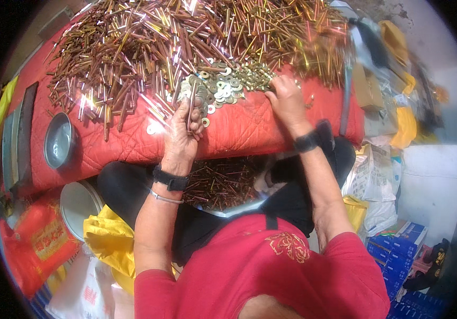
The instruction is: Manually assembling small metal components including tubes and washers.
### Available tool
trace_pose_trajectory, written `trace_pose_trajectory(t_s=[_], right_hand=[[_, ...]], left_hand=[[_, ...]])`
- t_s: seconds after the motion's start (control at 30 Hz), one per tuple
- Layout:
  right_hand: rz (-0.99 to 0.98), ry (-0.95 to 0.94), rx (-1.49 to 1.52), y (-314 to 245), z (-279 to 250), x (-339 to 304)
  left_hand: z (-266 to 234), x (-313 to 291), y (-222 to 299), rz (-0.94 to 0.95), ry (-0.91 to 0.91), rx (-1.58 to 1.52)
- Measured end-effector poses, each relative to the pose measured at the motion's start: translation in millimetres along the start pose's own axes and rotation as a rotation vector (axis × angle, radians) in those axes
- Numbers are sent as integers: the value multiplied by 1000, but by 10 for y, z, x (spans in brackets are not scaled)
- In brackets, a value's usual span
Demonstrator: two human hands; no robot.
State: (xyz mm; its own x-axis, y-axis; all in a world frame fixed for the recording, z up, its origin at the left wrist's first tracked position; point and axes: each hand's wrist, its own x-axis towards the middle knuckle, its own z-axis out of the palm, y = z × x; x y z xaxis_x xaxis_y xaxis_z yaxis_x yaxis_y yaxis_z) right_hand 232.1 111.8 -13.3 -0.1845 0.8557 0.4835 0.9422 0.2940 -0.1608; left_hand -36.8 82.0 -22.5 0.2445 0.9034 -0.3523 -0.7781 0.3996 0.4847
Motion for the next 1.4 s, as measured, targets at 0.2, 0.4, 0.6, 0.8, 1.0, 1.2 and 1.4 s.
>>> trace_pose_trajectory(t_s=[0.2,0.4,0.6,0.8,1.0,1.2,1.4], right_hand=[[-212,-62,-189,-10,44,93],[-85,-49,391,-358,-139,113],[349,-251,1070,-868,-137,161],[343,-234,1332,-924,-132,158],[363,-220,1332,-940,-209,187],[363,-226,1261,-873,-210,138],[382,-279,1432,-863,-272,139]], left_hand=[[-17,17,14,-26,35,33],[113,-40,-65,-20,36,186],[192,-154,-110,-61,-59,274],[190,-180,-46,-64,-126,254],[253,-214,-45,-1,-97,293],[233,-203,-57,-10,-181,335],[211,-201,-57,-34,-199,408]])
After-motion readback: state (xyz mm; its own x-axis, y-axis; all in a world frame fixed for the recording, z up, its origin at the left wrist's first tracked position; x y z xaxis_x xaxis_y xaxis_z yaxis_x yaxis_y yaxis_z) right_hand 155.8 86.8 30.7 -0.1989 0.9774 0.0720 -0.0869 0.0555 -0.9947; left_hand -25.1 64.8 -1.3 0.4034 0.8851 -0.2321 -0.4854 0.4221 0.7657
